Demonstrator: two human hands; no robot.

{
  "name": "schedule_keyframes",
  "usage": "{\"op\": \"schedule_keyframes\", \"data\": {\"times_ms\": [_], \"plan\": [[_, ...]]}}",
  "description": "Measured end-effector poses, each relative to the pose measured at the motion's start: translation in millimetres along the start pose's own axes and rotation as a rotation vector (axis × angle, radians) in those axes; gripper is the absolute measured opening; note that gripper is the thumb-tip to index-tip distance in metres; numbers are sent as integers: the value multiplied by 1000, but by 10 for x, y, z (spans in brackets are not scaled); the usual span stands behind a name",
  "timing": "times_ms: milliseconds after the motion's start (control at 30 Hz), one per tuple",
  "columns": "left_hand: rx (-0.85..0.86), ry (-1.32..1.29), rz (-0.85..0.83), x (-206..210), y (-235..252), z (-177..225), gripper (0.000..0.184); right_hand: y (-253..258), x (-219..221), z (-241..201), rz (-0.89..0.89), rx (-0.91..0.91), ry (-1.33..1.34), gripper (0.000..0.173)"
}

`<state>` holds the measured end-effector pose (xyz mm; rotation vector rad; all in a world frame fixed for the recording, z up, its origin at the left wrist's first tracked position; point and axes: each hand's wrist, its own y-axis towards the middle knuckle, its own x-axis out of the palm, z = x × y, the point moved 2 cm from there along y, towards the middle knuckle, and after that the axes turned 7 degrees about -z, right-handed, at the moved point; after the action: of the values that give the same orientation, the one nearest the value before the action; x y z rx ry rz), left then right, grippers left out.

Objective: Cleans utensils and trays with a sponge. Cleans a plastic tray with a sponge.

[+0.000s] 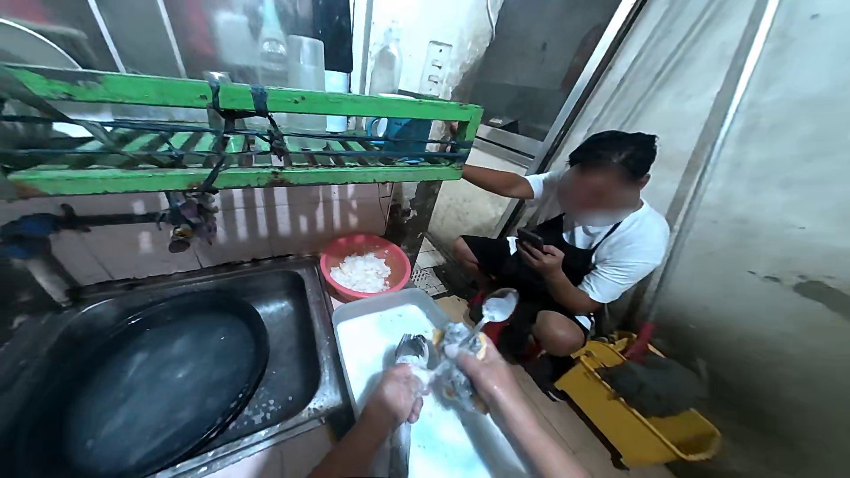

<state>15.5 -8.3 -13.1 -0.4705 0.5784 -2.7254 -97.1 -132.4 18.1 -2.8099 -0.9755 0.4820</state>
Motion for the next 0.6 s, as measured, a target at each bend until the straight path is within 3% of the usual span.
{"op": "schedule_keyframes", "data": {"times_ms": [67, 167, 267, 333, 400, 500, 600], "plan": [[97, -89, 45, -30, -7, 23, 31, 57, -192, -64, -43, 34, -27, 62], [197, -157, 72, -54, -4, 15, 32, 22, -192, -49, -328, 229, -343, 54], [163, -11, 14, -19, -26, 11, 31, -60, 113, 122, -632, 335, -613, 57], [98, 38, -21, -7, -44, 24, 30, -79, 258, 228, -722, 353, -639, 58], [139, -36, 14, -18, -60, 29, 26, -98, 275, 260, -761, 350, -619, 61], [503, -362, 158, -185, -79, 115, 24, -122, 149, 207, -786, 286, -591, 66], [734, -566, 292, -567, -331, 501, 20, -150, 0, 208, -710, 227, -699, 69]]}}
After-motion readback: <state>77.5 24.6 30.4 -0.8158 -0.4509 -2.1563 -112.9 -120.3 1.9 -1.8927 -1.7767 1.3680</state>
